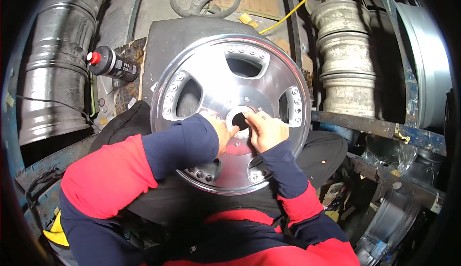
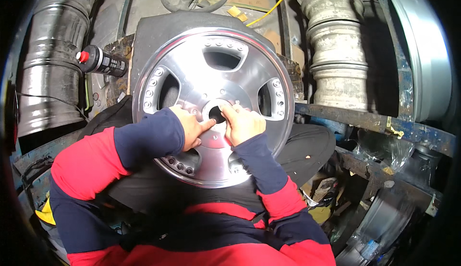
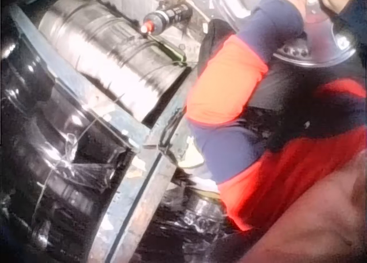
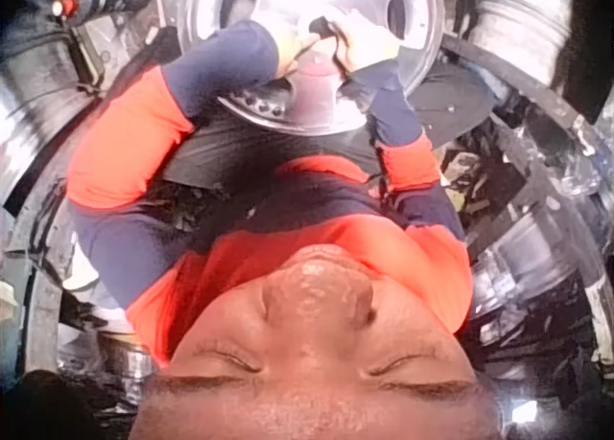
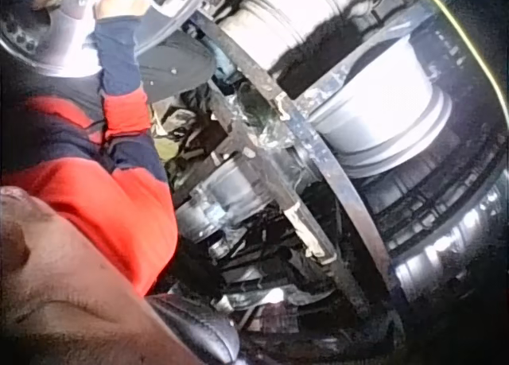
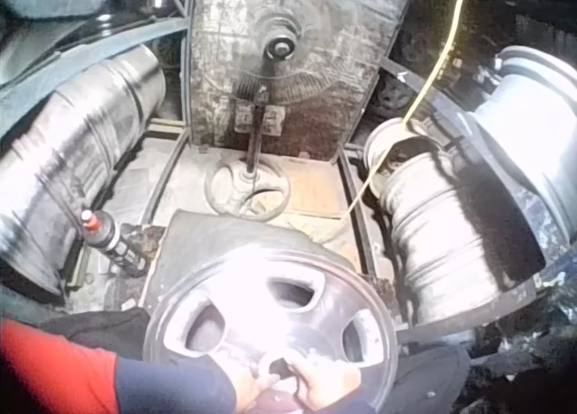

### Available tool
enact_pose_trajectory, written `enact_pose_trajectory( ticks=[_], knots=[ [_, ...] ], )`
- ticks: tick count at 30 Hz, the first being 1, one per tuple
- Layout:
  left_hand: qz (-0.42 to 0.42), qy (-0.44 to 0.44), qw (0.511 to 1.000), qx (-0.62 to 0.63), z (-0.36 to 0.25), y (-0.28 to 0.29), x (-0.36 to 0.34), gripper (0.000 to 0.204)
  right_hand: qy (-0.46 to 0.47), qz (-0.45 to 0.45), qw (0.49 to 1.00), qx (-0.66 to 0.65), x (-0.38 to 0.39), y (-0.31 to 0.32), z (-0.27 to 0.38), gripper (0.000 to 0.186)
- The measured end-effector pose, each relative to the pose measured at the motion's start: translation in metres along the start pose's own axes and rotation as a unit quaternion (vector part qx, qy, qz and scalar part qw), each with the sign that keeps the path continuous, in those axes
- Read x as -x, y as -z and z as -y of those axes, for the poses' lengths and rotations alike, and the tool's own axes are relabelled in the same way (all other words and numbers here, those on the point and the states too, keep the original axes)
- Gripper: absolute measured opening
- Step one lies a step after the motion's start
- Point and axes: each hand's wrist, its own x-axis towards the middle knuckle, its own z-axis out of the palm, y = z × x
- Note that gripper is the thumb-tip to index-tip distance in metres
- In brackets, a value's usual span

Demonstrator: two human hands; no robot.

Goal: The person applies small circular adhesive covers to the bolt holes of a silver wheel rim and prepares the surface using a small yellow tool and a strip of sandpaper while sitting in a workspace.

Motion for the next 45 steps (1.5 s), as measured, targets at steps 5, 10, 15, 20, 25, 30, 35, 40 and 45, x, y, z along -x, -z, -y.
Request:
enact_pose_trajectory(
  ticks=[5, 10, 15, 20, 25, 30, 35, 40, 45],
  knots=[
    [0.034, 0.013, 0.999, 0.024, -0.001, 0.01, 0.004, 0.063, 0.031, -0.031, 0.999, 0.011, -0.002, -0.007, 0.005, 0.025],
    [-0.044, -0.015, 0.999, -0.012, 0.005, -0.013, -0.004, 0.063, 0.025, -0.045, 0.999, 0.008, -0.005, -0.008, 0.008, 0.021],
    [0.001, 0.006, 1.0, 0.018, -0.001, 0.002, -0.003, 0.063, -0.018, -0.001, 1.0, -0.009, 0.003, 0.0, -0.004, 0.018],
    [-0.005, 0.01, 1.0, 0.026, 0.003, -0.004, -0.001, 0.061, 0.009, -0.046, 0.999, 0.004, -0.002, -0.011, 0.004, 0.017],
    [0.001, 0.013, 1.0, 0.027, 0.004, 0.0, -0.002, 0.061, -0.009, -0.012, 1.0, 0.001, -0.002, -0.008, 0.004, 0.019],
    [0.011, 0.009, 1.0, 0.028, 0.003, -0.002, -0.008, 0.061, 0.005, 0.026, 0.999, 0.025, -0.004, 0.005, -0.001, 0.022],
    [0.002, 0.013, 1.0, 0.026, 0.006, -0.004, -0.013, 0.059, 0.026, 0.005, 0.999, 0.038, -0.011, 0.001, 0.0, 0.019],
    [-0.028, 0.013, 0.999, 0.03, 0.006, -0.01, -0.014, 0.06, 0.026, -0.009, 1.0, 0.013, -0.012, -0.006, 0.0, 0.02],
    [-0.007, 0.039, 0.999, 0.028, 0.005, -0.005, -0.011, 0.059, -0.008, 0.016, 1.0, 0.005, -0.005, 0.004, -0.001, 0.021]
  ],
)
